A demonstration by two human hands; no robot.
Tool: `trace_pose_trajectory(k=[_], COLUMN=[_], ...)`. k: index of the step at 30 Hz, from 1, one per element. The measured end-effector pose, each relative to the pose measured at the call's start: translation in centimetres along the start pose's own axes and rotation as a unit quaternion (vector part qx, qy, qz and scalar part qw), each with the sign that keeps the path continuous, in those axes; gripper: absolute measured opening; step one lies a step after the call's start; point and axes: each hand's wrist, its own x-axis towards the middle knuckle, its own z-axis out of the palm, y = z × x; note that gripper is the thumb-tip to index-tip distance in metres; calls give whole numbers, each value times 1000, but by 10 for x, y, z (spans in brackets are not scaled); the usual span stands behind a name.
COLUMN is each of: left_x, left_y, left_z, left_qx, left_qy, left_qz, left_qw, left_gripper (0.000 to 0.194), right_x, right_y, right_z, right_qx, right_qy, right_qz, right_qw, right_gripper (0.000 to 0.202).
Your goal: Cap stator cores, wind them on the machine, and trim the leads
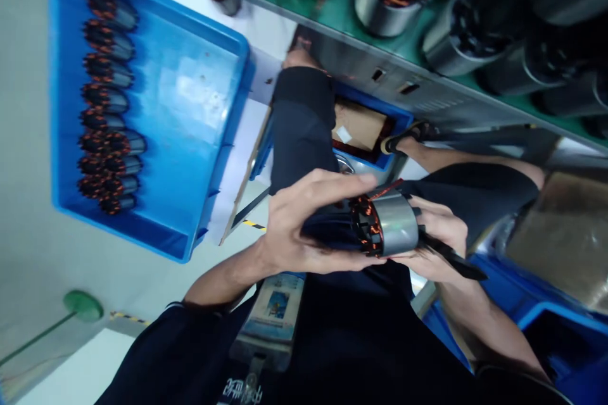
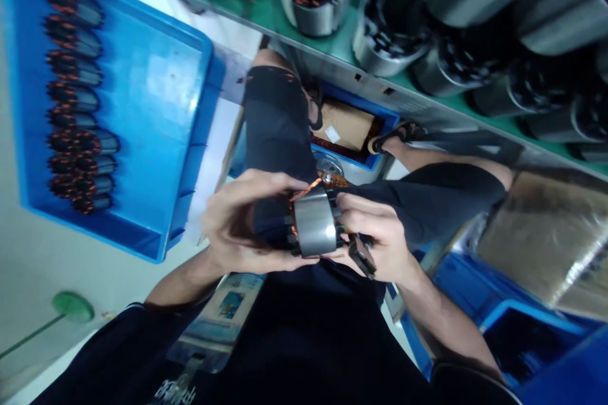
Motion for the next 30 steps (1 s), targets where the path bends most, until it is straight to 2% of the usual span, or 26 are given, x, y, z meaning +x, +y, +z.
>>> trace_pose_trajectory(k=[3,5,7,9,10,11,12,14,15,18,20,23,26,30], left_x=[3,2,0,-3,-3,-3,-2,-1,-1,-7,-15,-27,-34,-35], left_y=[13,20,28,38,43,46,47,39,30,-7,-31,-54,-62,-66], left_z=[-11,-26,-53,-95,-119,-146,-172,-223,-246,-296,-313,-323,-327,-337], left_qx=[42,78,137,221,278,346,422,555,580,607,615,632,654,679], left_qy=[6,16,19,27,41,57,79,109,115,117,110,107,115,117], left_qz=[-2,-15,-31,-77,-118,-174,-243,-353,-384,-438,-465,-479,-466,-446], left_qw=[999,997,990,972,952,920,870,745,710,653,627,600,584,572], left_gripper=[83,77,75,72,70,67,63,62,61,57,59,60,59,40], right_x=[15,24,29,25,19,12,3,-17,-27,-45,-50,-50,-48,-43], right_y=[-2,-5,-7,-6,-3,1,6,18,24,36,38,36,33,31], right_z=[14,25,34,37,35,32,28,17,13,9,15,31,45,54], right_qx=[52,44,9,-34,-55,-75,-94,-122,-131,-139,-135,-120,-109,-111], right_qy=[-30,-40,-48,-52,-54,-57,-58,-62,-65,-86,-97,-107,-121,-122], right_qz=[-40,-19,15,54,86,127,176,273,313,393,419,426,420,396], right_qw=[997,998,999,997,993,987,978,952,938,905,893,890,893,904], right_gripper=[29,24,22,24,30,37,42,51,54,57,62,72,76,70])
